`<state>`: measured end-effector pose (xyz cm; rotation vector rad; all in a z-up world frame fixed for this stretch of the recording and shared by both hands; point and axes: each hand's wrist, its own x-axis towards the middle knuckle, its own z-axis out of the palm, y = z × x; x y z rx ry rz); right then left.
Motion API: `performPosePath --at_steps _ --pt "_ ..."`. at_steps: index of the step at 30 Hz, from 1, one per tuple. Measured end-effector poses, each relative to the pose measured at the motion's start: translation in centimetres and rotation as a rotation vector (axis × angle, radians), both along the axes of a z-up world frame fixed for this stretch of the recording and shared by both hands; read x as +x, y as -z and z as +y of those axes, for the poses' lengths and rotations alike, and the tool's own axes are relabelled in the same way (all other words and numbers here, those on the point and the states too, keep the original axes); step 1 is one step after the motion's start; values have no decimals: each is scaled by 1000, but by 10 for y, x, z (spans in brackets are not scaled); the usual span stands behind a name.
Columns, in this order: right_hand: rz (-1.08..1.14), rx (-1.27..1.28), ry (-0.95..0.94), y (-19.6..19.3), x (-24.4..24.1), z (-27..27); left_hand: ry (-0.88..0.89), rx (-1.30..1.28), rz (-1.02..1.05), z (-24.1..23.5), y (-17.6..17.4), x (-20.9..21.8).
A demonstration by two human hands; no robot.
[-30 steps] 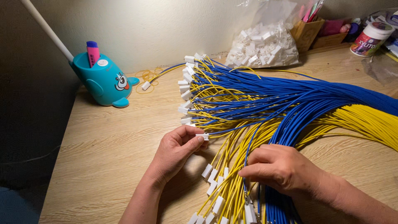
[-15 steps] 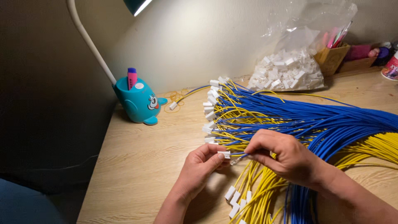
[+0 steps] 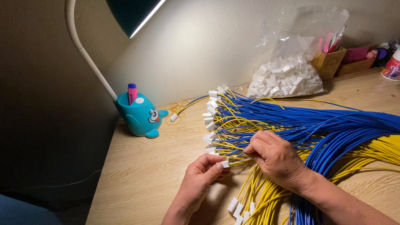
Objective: The person inserts the ends of blue and yellow wires into small white plastic connectors. They repeatedly pick up a wire and a connector, align them, and press them together to secure the connection.
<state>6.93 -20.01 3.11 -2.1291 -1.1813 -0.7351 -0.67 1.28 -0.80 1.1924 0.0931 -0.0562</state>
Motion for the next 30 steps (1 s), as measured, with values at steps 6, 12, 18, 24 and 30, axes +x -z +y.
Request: performPosePath --at_steps 6,12,18,24,30 --pt "15 25 -55 3 1 -2 8 -16 -15 0 3 2" --pt "19 87 -107 2 2 -4 -4 -7 42 0 0 1" --pt "-59 34 -116 2 1 -4 -12 4 53 -1 -4 1" --pt "-37 46 -134 5 2 -5 -12 -7 64 0 -3 2" --pt "-50 21 -124 4 1 -3 0 -24 34 0 -1 2"
